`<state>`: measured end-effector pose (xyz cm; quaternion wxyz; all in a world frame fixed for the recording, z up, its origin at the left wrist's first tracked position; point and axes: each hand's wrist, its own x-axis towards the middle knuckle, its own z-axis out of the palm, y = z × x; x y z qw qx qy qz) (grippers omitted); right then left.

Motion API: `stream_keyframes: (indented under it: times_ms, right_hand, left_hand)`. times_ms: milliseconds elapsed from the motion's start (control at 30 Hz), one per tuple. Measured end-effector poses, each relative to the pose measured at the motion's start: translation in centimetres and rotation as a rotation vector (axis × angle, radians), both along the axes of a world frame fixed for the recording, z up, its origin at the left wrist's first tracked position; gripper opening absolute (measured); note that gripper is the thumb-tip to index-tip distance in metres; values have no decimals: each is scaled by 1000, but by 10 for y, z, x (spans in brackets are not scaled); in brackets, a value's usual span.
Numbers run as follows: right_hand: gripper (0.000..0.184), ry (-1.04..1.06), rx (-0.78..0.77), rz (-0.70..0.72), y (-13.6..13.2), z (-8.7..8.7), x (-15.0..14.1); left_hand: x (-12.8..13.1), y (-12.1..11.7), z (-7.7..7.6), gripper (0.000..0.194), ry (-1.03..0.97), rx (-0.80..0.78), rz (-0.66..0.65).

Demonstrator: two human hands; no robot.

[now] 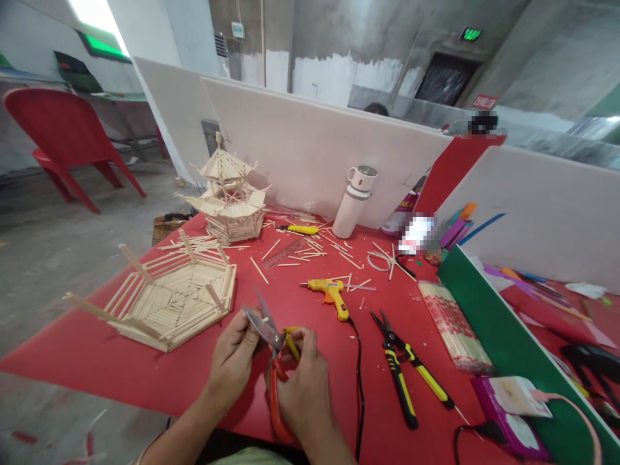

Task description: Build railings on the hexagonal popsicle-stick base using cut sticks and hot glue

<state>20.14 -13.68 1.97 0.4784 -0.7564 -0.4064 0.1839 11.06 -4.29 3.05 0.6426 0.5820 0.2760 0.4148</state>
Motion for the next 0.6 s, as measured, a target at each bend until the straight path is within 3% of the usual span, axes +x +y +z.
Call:
stream_keyframes:
  times_ms: [100,200,333,600]
  right_hand:
    - [7,-147,-81,25,1,-1,3]
    - [6,-266,-57,45,3,-10,5]
    - [7,-138,-17,110,10,-20,2]
    - [14,-37,23,88,23,-15,-5]
  left_hand:
    - [-1,0,-1,27,11,50,8]
    - [-1,1,0,27,29,103,-4]
    - [3,4,3,28,75,195,45]
    - [14,8,-10,28,113,115,253]
